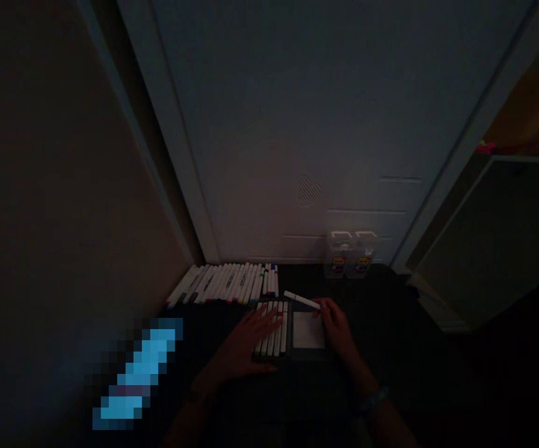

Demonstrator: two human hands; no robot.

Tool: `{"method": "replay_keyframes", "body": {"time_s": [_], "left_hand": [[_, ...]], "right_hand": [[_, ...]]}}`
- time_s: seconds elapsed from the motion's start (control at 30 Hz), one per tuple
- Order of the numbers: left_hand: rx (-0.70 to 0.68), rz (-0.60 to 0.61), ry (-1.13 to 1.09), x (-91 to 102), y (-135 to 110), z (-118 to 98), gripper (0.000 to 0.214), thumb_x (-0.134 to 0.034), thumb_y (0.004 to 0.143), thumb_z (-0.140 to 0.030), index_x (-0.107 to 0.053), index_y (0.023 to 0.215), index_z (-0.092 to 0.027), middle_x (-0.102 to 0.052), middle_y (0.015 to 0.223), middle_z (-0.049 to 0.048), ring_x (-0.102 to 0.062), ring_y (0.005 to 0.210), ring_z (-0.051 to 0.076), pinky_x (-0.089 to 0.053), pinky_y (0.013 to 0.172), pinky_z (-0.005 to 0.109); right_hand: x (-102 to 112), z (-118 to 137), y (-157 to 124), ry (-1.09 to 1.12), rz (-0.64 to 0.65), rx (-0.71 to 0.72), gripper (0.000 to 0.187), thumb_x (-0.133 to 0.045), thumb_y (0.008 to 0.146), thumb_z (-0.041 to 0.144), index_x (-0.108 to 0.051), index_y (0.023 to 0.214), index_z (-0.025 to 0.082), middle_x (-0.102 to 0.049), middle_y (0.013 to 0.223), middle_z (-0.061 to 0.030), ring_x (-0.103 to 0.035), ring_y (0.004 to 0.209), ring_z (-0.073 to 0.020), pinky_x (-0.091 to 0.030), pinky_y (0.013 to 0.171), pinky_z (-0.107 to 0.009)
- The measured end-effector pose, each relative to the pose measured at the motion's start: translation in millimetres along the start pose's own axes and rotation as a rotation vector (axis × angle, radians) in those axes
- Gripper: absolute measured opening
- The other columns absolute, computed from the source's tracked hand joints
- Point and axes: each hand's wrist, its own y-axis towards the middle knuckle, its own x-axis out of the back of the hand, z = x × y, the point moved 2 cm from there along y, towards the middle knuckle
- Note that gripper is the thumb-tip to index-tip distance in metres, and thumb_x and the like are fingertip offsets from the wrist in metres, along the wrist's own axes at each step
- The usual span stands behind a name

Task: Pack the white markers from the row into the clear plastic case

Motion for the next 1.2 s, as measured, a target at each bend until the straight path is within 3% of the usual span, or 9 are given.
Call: {"method": "replay_keyframes", "body": {"time_s": [0.1, 0.3, 0.5, 0.6, 0.67, 0.77, 0.9, 1.0, 1.2], "left_hand": [[0.011, 0.027, 0.021, -6.2, -0.6, -1.9, 0.077, -0.052, 0.075, -0.062, -0.023, 0.14, -0.032, -0.028, 0.147, 0.0025, -0.019, 0.136, 0.027, -0.017, 0.109, 0.049], [0.008, -0.027, -0.059, -10.7, 11.9, -8.5, 0.066, -0.055, 0.077, -0.055, -0.032, 0.136, -0.036, -0.035, 0.143, 0.0021, -0.028, 0.133, 0.024, -0.022, 0.107, 0.047], [-0.005, -0.046, -0.071, -1.6, 13.3, -16.4, 0.058, -0.059, 0.074, -0.053, -0.045, 0.128, -0.036, -0.044, 0.138, 0.0023, -0.032, 0.13, 0.027, -0.016, 0.106, 0.051], [0.093, -0.181, -0.106, 5.3, 21.8, -13.1, 0.042, -0.057, 0.075, -0.052, -0.059, 0.11, -0.029, -0.059, 0.119, 0.0048, -0.044, 0.118, 0.027, -0.027, 0.099, 0.046], [0.176, -0.265, -0.143, 6.5, 32.6, -6.6, 0.03, -0.048, 0.083, -0.048, -0.062, 0.089, -0.022, -0.064, 0.096, 0.0049, -0.055, 0.097, 0.022, -0.037, 0.087, 0.037], [0.266, -0.293, -0.155, 1.8, 48.3, 3.4, 0.037, -0.044, 0.085, -0.046, -0.056, 0.065, -0.018, -0.057, 0.064, 0.0008, -0.053, 0.064, 0.016, -0.039, 0.065, 0.027], [0.277, -0.374, -0.19, -6.4, 50.7, 7.1, 0.028, -0.05, 0.082, -0.045, -0.061, 0.081, -0.019, -0.059, 0.069, 0.0006, -0.053, 0.066, 0.016, -0.039, 0.065, 0.026], [0.189, -0.335, -0.251, -12.9, 43.9, 4.4, 0.027, -0.048, 0.084, -0.04, -0.062, 0.1, -0.023, -0.065, 0.087, 0.0024, -0.058, 0.081, 0.017, -0.041, 0.076, 0.029], [0.191, -0.288, -0.283, -21.9, 40.0, 5.0, 0.028, -0.043, 0.088, -0.04, -0.064, 0.094, -0.023, -0.067, 0.09, 0.0042, -0.059, 0.087, 0.018, -0.042, 0.081, 0.032]], "right_hand": [[-0.9, 1.5, -1.6, -0.013, 0.008, 0.024, 0.03, -0.036, 0.092, 0.038, -0.057, 0.081, 0.02, -0.063, 0.096, -0.0038, -0.058, 0.085, -0.0165, -0.041, 0.074, -0.024], [6.8, 6.8, -6.9, -0.076, -0.117, 0.021, 0.031, -0.033, 0.093, 0.039, -0.058, 0.089, 0.021, -0.063, 0.09, -0.0045, -0.058, 0.083, -0.0177, -0.042, 0.074, -0.026], [3.7, 7.0, -7.3, -0.059, -0.04, 0.038, 0.034, -0.034, 0.092, 0.041, -0.06, 0.085, 0.02, -0.063, 0.09, -0.0043, -0.057, 0.083, -0.0173, -0.042, 0.072, -0.026], [-0.4, 5.3, -8.1, -0.078, 0.05, 0.033, 0.035, -0.033, 0.093, 0.041, -0.061, 0.094, 0.021, -0.061, 0.079, -0.0021, -0.057, 0.074, -0.016, -0.041, 0.067, -0.025], [-1.8, 5.6, -9.0, -0.098, 0.099, 0.038, 0.036, -0.032, 0.093, 0.042, -0.062, 0.098, 0.021, -0.058, 0.074, -0.0009, -0.055, 0.07, -0.0153, -0.04, 0.064, -0.024], [-1.4, 6.5, -9.8, -0.102, 0.122, 0.04, 0.037, -0.032, 0.094, 0.043, -0.061, 0.1, 0.022, -0.057, 0.074, -0.0005, -0.055, 0.07, -0.0149, -0.04, 0.063, -0.024], [-0.7, 4.1, -9.1, -0.108, 0.111, 0.026, 0.039, -0.03, 0.093, 0.045, -0.062, 0.1, 0.022, -0.057, 0.074, -0.0008, -0.055, 0.071, -0.0151, -0.041, 0.064, -0.024], [-1.6, 1.4, -8.5, -0.111, 0.124, 0.039, 0.038, -0.031, 0.093, 0.045, -0.062, 0.101, 0.022, -0.059, 0.076, -0.0013, -0.055, 0.073, -0.0156, -0.042, 0.067, -0.025], [-2.2, 1.9, -7.0, -0.114, 0.158, 0.028, 0.034, -0.035, 0.093, 0.041, -0.061, 0.105, 0.024, -0.061, 0.083, -0.0021, -0.057, 0.078, -0.0165, -0.043, 0.071, -0.026]]}}
